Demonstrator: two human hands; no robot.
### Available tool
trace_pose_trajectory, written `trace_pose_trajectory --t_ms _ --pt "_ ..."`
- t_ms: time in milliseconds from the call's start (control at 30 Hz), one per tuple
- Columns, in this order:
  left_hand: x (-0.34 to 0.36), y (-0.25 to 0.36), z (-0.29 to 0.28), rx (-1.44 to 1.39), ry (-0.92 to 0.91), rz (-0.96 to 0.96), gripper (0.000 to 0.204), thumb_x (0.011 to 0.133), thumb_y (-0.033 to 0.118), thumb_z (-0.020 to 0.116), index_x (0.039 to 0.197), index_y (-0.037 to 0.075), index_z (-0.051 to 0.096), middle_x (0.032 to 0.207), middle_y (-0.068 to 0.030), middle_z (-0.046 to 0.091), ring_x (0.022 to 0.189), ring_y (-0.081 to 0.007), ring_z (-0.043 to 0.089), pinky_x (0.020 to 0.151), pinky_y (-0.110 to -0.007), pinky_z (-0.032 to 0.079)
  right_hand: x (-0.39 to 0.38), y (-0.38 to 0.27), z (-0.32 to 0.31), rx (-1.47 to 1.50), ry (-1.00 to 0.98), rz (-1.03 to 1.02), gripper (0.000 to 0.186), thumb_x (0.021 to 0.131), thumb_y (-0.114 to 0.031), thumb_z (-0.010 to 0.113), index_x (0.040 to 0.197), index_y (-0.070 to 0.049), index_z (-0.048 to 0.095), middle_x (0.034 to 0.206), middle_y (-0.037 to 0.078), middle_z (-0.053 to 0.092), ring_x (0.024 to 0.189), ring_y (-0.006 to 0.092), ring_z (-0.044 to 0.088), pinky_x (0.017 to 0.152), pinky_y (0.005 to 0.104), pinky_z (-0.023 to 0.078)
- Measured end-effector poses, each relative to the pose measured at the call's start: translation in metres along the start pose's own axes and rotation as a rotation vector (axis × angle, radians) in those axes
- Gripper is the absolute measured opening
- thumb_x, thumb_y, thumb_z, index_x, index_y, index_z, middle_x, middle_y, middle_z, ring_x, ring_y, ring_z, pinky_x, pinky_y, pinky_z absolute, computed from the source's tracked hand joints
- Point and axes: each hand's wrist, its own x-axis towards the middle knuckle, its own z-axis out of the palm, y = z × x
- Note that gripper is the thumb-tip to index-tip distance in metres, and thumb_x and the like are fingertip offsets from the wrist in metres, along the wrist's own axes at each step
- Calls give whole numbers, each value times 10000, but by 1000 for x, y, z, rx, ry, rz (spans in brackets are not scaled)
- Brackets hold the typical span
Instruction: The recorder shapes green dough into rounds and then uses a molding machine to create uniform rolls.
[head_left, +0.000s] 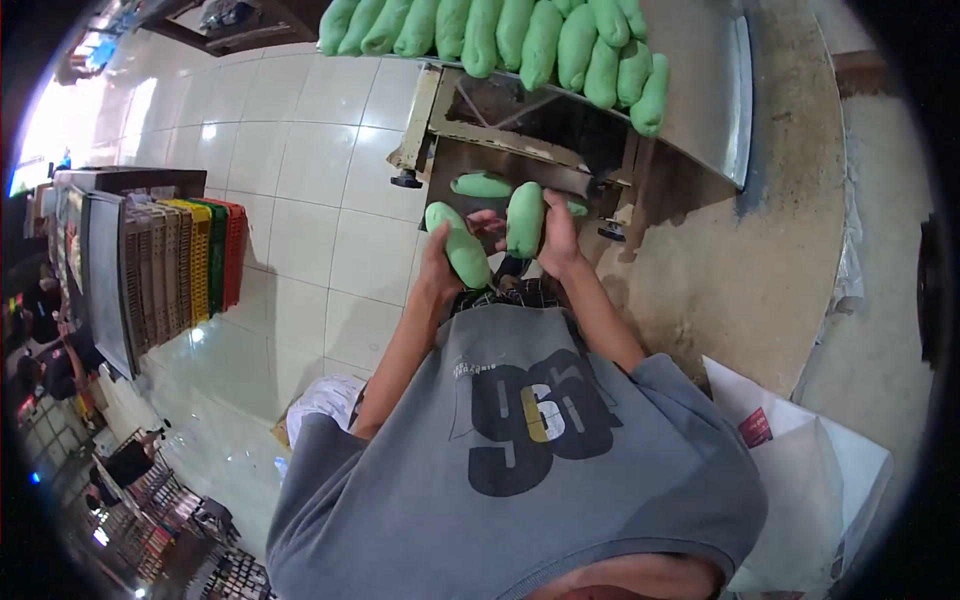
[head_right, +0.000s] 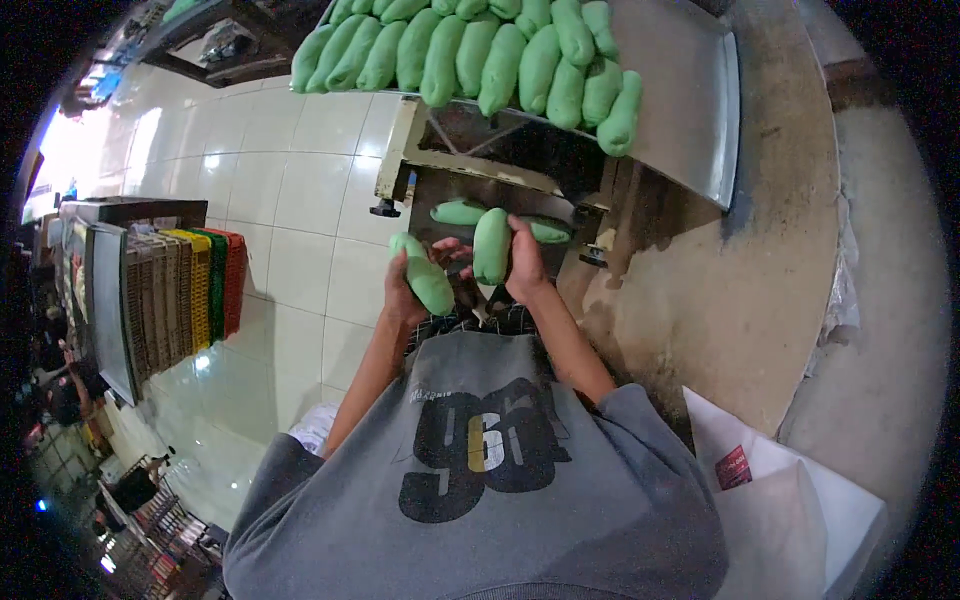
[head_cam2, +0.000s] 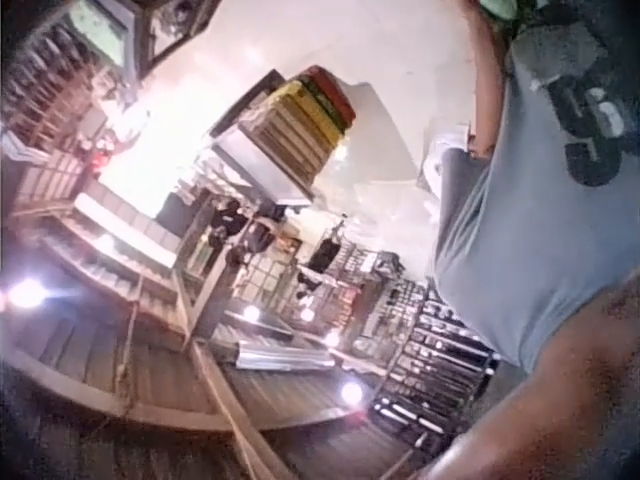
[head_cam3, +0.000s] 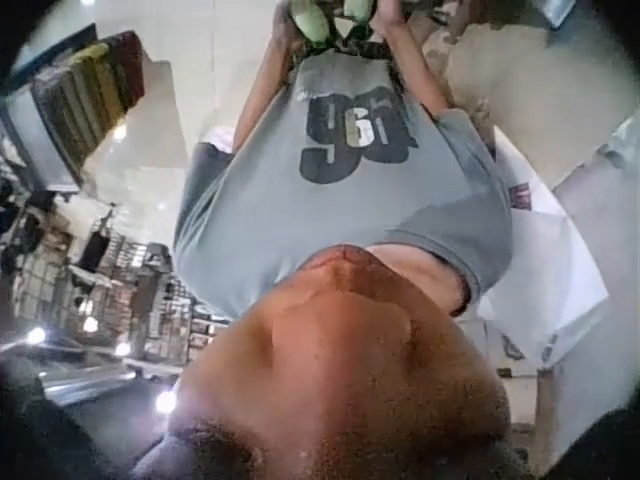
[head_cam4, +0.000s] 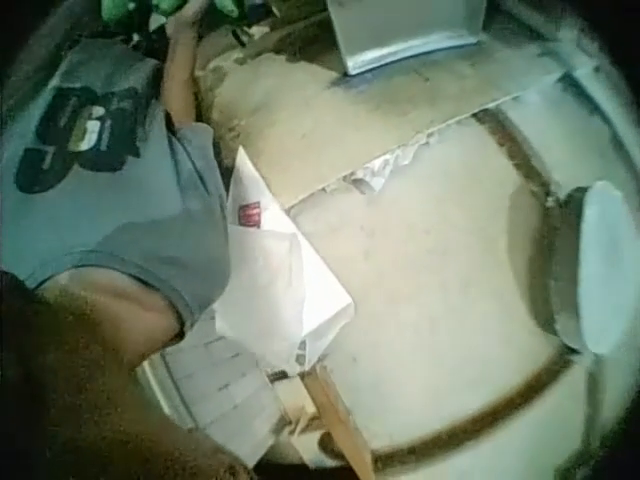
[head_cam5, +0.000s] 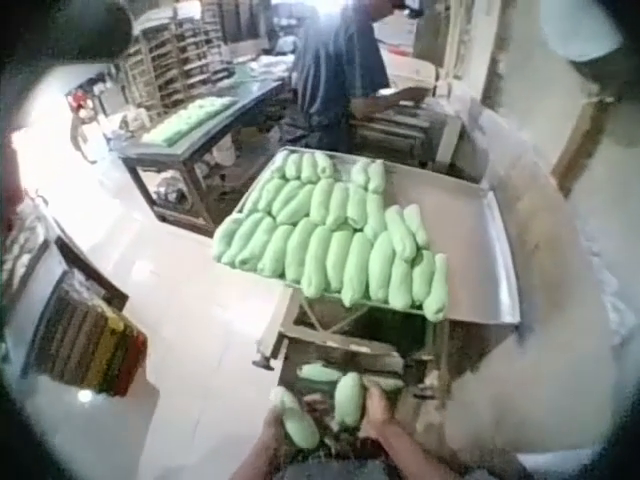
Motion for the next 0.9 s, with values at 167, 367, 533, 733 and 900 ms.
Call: trace_pose_trajectory --t_ms 167,367,533,733,900 --pt "-9 9 -21 51 -31 85 604 777 304 546 1326 78 439 1332 -142 477 1266 -263 420 1063 -436 348 6 62 38 -898 399 -296 400 960 -328 516 1239 -43 480 1144 126 567 995 273 607 812 399 518" --pt "-29 31 -70 -19 221 35 755 777 415 483 1430 67 333 1220 -200 551 1089 -335 560 979 -475 432 0 72 39 -997 -2 -79 367 995 -285 457 1286 -62 473 1244 134 558 1115 236 561 896 354 463" --pt "-65 47 -114 -72 196 52 794 751 545 487 1294 -33 447 1108 -194 581 975 -315 594 904 -489 475 50 2 -80 -1894 278 27 594 848 -151 673 1374 -124 398 1334 200 465 1183 340 507 918 469 473" --pt "-92 48 -122 -231 155 42 762 737 558 490 1258 3 480 1123 -217 565 1045 -370 572 863 -534 490 84 -2 -180 -2136 539 270 775 746 -204 700 1417 -175 315 1272 205 452 1157 417 434 988 489 363" --pt "-82 34 -115 -267 108 74 835 723 585 512 1353 47 402 1444 -275 309 1338 -427 310 1102 -553 247 72 52 -120 -1575 435 -139 729 739 -218 780 1358 -147 401 1212 181 549 1143 345 516 902 477 455"
